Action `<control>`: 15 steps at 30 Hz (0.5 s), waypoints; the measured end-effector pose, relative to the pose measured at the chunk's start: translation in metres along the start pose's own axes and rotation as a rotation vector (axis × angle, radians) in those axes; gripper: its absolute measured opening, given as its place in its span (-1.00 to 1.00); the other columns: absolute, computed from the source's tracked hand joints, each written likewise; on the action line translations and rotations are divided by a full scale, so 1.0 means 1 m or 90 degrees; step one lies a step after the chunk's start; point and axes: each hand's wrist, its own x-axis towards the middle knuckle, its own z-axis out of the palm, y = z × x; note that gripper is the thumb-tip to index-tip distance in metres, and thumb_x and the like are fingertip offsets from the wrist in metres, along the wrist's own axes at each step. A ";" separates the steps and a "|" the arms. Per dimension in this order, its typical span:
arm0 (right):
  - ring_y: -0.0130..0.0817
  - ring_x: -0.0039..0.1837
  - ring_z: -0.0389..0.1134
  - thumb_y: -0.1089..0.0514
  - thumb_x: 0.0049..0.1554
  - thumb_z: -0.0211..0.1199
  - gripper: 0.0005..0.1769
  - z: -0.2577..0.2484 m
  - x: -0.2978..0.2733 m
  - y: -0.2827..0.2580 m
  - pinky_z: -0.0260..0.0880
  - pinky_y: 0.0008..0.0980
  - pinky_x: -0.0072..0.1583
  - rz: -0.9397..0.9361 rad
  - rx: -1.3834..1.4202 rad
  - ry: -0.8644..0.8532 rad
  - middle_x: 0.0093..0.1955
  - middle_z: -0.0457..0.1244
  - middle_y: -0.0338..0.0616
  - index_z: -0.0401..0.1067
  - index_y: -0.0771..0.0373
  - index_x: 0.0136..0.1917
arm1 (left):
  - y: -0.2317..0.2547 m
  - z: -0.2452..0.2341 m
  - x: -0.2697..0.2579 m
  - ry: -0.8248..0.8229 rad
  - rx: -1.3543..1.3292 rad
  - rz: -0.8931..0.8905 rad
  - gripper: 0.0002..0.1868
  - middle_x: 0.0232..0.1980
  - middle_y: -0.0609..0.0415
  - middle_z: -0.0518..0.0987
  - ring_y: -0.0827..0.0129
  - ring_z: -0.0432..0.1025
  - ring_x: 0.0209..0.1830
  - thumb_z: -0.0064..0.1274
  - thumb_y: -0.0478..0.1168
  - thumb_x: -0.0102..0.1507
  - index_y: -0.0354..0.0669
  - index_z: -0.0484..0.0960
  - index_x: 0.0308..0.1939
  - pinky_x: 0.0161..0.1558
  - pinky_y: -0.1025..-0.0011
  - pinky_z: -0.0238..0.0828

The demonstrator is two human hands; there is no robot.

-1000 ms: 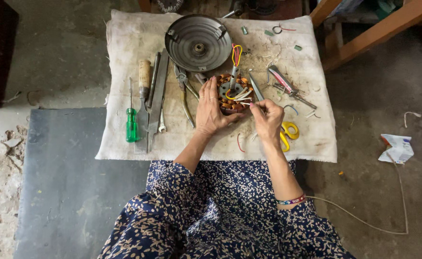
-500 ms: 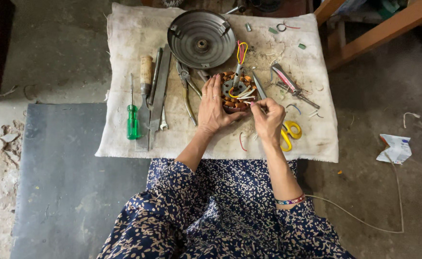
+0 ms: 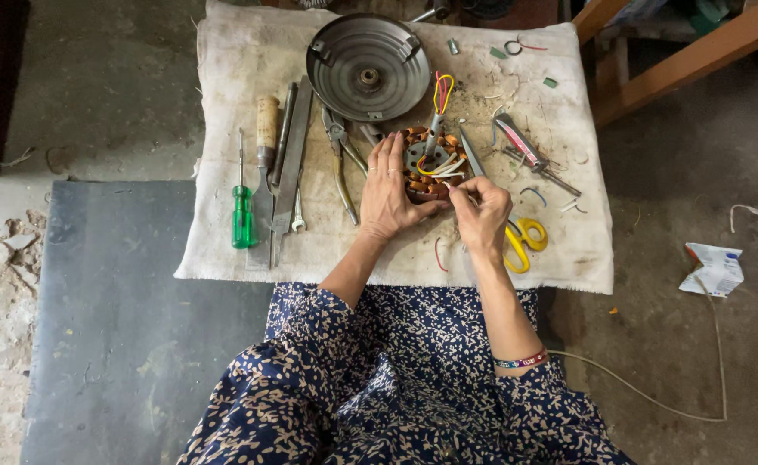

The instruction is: The person sits on the floor and works on a motor stator, using pliers to adjust and arrange the copper windings. They then use scissors to trim a small piece of wire and continue to arrange the windings by hand.

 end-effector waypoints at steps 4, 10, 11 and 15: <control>-0.62 -0.34 0.23 0.27 0.04 0.35 -0.91 -0.003 0.004 0.007 0.19 -0.52 -0.23 0.006 0.021 -0.035 -0.40 0.32 -0.30 0.55 0.32 -0.28 | 0.001 0.000 0.000 0.000 0.001 -0.001 0.46 0.45 -0.37 0.25 -0.22 0.11 0.50 0.49 0.32 -0.19 -0.49 0.05 0.49 0.48 0.10 0.11; -0.63 -0.34 0.17 0.30 0.05 0.35 -0.88 -0.001 0.012 0.023 0.11 -0.52 -0.26 0.053 0.100 -0.078 -0.41 0.27 -0.33 0.52 0.35 -0.31 | 0.000 0.000 0.000 0.007 -0.003 0.005 0.46 0.46 -0.36 0.25 -0.21 0.11 0.50 0.48 0.35 -0.18 -0.49 0.06 0.49 0.48 0.09 0.11; -0.63 -0.34 0.17 0.31 0.06 0.35 -0.89 -0.001 0.012 0.025 0.11 -0.53 -0.26 0.054 0.098 -0.084 -0.42 0.27 -0.34 0.53 0.35 -0.31 | 0.000 0.001 -0.001 0.007 -0.005 0.006 0.47 0.45 -0.36 0.24 -0.22 0.11 0.50 0.48 0.35 -0.18 -0.49 0.05 0.49 0.48 0.08 0.11; -0.60 -0.40 0.13 0.31 0.03 0.36 -0.89 0.004 0.014 0.026 0.03 -0.51 -0.32 0.177 0.156 -0.067 -0.45 0.25 -0.33 0.52 0.32 -0.33 | -0.001 0.001 -0.002 0.019 -0.010 0.013 0.44 0.47 -0.35 0.25 -0.22 0.11 0.52 0.49 0.33 -0.16 -0.45 0.06 0.51 0.48 0.09 0.12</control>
